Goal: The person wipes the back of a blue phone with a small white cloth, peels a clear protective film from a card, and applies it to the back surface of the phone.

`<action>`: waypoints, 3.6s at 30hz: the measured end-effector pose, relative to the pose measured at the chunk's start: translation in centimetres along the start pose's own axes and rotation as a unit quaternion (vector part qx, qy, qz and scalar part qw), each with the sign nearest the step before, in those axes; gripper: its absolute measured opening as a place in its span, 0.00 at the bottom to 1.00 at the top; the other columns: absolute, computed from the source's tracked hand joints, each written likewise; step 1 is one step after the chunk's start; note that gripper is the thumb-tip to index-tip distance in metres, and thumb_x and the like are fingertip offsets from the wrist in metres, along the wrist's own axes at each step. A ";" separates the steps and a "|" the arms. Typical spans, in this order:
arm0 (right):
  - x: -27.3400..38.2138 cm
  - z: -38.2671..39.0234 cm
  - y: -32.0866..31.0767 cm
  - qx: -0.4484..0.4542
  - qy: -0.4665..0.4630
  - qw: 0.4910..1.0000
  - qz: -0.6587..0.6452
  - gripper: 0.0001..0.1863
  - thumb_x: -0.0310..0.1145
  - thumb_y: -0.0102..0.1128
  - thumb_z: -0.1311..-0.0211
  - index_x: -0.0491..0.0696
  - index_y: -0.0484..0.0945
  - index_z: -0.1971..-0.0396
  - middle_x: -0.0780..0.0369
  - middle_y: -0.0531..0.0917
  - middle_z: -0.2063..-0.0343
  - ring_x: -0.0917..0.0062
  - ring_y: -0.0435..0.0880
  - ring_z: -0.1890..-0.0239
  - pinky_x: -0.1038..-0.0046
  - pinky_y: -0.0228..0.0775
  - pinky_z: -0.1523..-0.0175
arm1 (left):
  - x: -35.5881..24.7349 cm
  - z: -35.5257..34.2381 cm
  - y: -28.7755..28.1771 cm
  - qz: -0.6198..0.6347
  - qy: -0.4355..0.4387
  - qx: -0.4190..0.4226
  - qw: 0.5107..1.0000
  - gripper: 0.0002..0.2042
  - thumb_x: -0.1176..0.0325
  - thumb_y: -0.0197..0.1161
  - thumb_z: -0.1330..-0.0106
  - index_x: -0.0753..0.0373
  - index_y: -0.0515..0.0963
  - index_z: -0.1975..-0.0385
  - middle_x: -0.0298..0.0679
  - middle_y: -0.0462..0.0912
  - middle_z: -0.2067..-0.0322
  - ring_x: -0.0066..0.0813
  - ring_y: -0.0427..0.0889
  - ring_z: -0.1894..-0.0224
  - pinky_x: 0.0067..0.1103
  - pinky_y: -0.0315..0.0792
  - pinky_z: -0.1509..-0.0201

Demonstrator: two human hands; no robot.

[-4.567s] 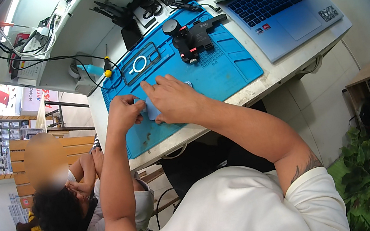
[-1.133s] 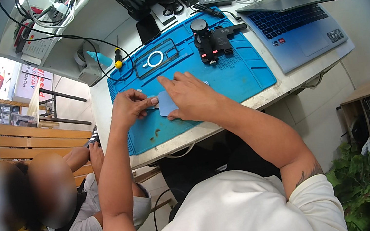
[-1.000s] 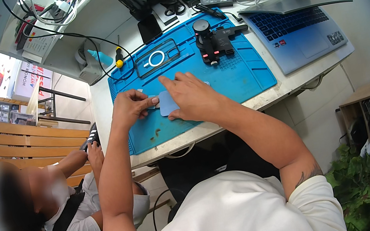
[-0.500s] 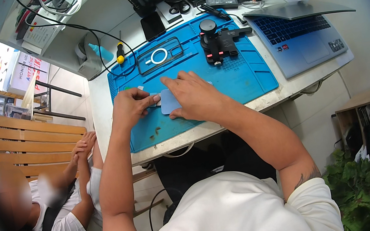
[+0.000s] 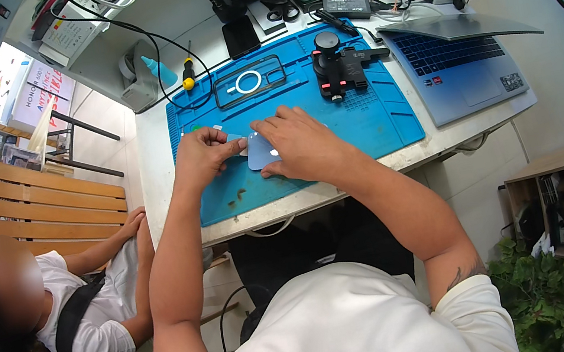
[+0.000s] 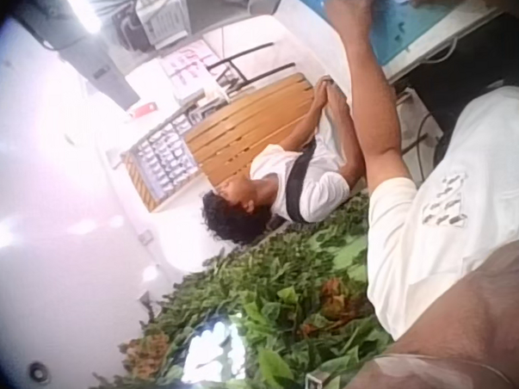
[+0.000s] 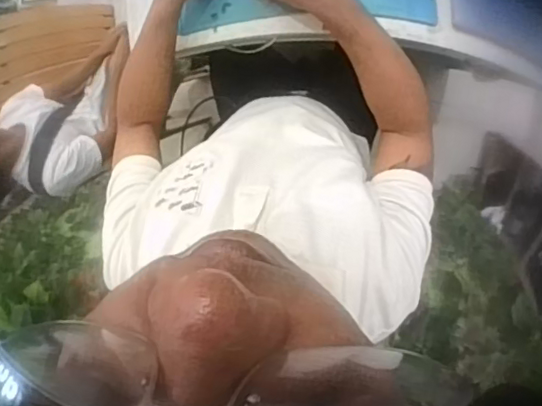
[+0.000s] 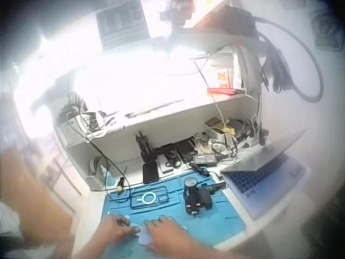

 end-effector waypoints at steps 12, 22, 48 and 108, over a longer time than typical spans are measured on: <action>0.0 0.1 0.1 0.002 0.013 1.000 -0.010 0.38 0.45 0.87 0.46 0.42 0.80 0.40 0.55 0.88 0.47 0.57 0.81 0.39 0.57 0.72 0.33 | -2.9 1.3 0.7 -0.029 -0.011 0.008 0.999 0.18 0.63 0.86 0.37 0.69 0.82 0.68 0.40 0.87 0.75 0.23 0.85 0.81 0.21 0.79 0.79; 0.0 0.0 -0.1 0.000 0.012 1.000 -0.009 0.40 0.45 0.88 0.47 0.41 0.79 0.38 0.54 0.88 0.46 0.57 0.81 0.40 0.57 0.72 0.33 | -0.4 0.6 0.3 0.012 -0.011 0.015 1.000 0.21 0.58 0.88 0.39 0.67 0.81 0.67 0.36 0.85 0.78 0.20 0.83 0.81 0.19 0.78 0.78; 0.3 0.0 -0.7 0.038 0.035 0.999 -0.015 0.49 0.47 0.88 0.47 0.41 0.75 0.28 0.51 0.87 0.45 0.56 0.81 0.39 0.57 0.72 0.34 | -0.2 1.6 1.8 0.094 0.008 -0.081 0.992 0.13 0.66 0.81 0.34 0.69 0.85 0.64 0.38 0.89 0.72 0.23 0.89 0.76 0.19 0.81 0.75; -1.5 -0.7 -2.1 0.110 0.048 0.992 -0.031 0.54 0.36 0.83 0.50 0.43 0.68 0.21 0.52 0.86 0.39 0.56 0.82 0.36 0.61 0.78 0.30 | -2.5 6.2 1.4 -0.193 0.341 0.044 0.919 0.08 0.69 0.76 0.32 0.59 0.91 0.56 0.40 0.89 0.64 0.44 0.90 0.63 0.34 0.83 0.56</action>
Point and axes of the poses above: each hand's wrist, its own z-axis away from the middle knuckle, its own y-axis out of the palm, x = y × z, the point moved 4 cm from there along -z, towards the middle knuckle
